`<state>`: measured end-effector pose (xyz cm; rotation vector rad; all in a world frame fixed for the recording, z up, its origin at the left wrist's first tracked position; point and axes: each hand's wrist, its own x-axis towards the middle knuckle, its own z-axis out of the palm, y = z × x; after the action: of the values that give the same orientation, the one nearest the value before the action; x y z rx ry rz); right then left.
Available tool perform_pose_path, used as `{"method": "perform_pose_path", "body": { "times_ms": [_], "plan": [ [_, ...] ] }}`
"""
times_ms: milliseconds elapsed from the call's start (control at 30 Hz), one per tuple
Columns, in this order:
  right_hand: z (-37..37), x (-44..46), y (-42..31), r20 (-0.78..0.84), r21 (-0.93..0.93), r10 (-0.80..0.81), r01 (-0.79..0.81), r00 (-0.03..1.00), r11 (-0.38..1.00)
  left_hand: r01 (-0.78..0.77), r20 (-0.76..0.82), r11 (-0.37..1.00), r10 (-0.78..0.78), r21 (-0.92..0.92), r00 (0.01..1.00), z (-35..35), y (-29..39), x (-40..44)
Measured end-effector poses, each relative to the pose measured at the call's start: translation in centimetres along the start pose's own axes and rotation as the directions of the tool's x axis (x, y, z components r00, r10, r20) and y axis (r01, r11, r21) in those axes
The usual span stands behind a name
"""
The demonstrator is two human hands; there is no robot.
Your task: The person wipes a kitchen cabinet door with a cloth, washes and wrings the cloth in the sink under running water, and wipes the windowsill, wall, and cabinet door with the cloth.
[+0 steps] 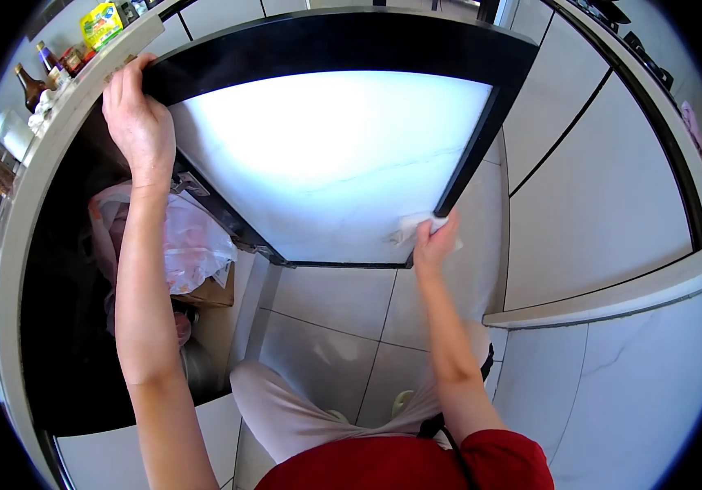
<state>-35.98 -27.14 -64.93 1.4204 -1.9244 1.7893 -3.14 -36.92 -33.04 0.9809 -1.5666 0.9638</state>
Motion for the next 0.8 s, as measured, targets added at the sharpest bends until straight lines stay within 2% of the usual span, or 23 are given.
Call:
{"method": "perform_pose_path", "body": {
  "times_ms": [67, 100, 167, 200, 267, 333, 433, 533, 567, 633, 700, 767, 800],
  "plan": [
    [-1.9, 5.6, -5.7, -0.044, -0.044, -0.086, 0.084, 0.995, 0.996, -0.028, -0.005, 1.0, 0.028, -0.004, 1.0, 0.0, -0.2, -0.2],
    [-2.8, 8.7, -8.7, -0.088, -0.006, -0.176, 0.176, 0.981, 0.984, -0.042, -0.003, 0.999, 0.042, -0.011, 0.999, 0.1, -0.4, -0.2],
    [-4.0, 13.0, -12.2, -0.167, -0.05, -0.324, 0.32, 0.931, 0.946, -0.062, -0.001, 0.997, 0.062, -0.038, 0.998, -0.1, -0.3, -0.2],
    [-4.6, 14.6, -13.7, -0.156, -0.054, -0.327, 0.323, 0.932, 0.945, -0.07, 0.003, 0.997, 0.07, -0.045, 0.998, -0.1, -0.5, -0.2],
    [-5.2, 16.2, -15.4, -0.224, -0.117, -0.412, 0.396, 0.883, 0.911, -0.075, 0.003, 0.997, 0.076, -0.035, 0.997, 0.1, -0.9, -0.3],
    [-4.4, 15.0, -13.4, -0.186, -0.113, -0.417, 0.403, 0.889, 0.908, -0.082, -0.041, 0.996, 0.08, -0.038, 0.996, 0.4, -0.8, -0.4],
    [-2.4, 8.1, -7.8, -0.053, -0.084, -0.211, 0.207, 0.976, 0.975, -0.071, 0.002, 0.997, 0.071, -0.019, 0.997, 0.4, -1.2, -0.4],
    [-0.4, 0.8, -1.9, 0.019, -0.115, -0.024, 0.026, 1.0, 0.993, -0.085, -0.026, 0.996, 0.084, -0.03, 0.996, 0.4, -1.0, -0.3],
    [-0.5, 0.7, -2.1, 0.021, -0.104, -0.025, 0.027, 0.999, 0.994, -0.075, -0.012, 0.997, 0.074, -0.015, 0.997, 0.2, -0.8, -0.3],
    [-1.5, 1.6, -3.8, 0.042, 0.004, 0.126, -0.126, 0.991, 0.992, -0.075, -0.013, 0.997, 0.075, 0.005, 0.997, 0.3, -1.1, -0.5],
    [-3.1, 5.7, -6.9, -0.007, -0.023, -0.059, 0.059, 0.998, 0.998, -0.068, -0.025, 0.998, 0.068, 0.014, 0.997, 0.4, -1.1, -0.6],
    [-4.3, 12.0, -10.9, -0.157, 0.074, -0.282, 0.296, 0.946, 0.952, -0.059, -0.001, 0.998, 0.059, 0.02, 0.998, 0.3, -1.0, -0.6],
    [-5.5, 14.8, -13.8, -0.175, -0.008, -0.372, 0.377, 0.912, 0.926, -0.055, 0.004, 0.998, 0.055, 0.009, 0.998, 0.3, -1.1, -0.6]
  ]
}}
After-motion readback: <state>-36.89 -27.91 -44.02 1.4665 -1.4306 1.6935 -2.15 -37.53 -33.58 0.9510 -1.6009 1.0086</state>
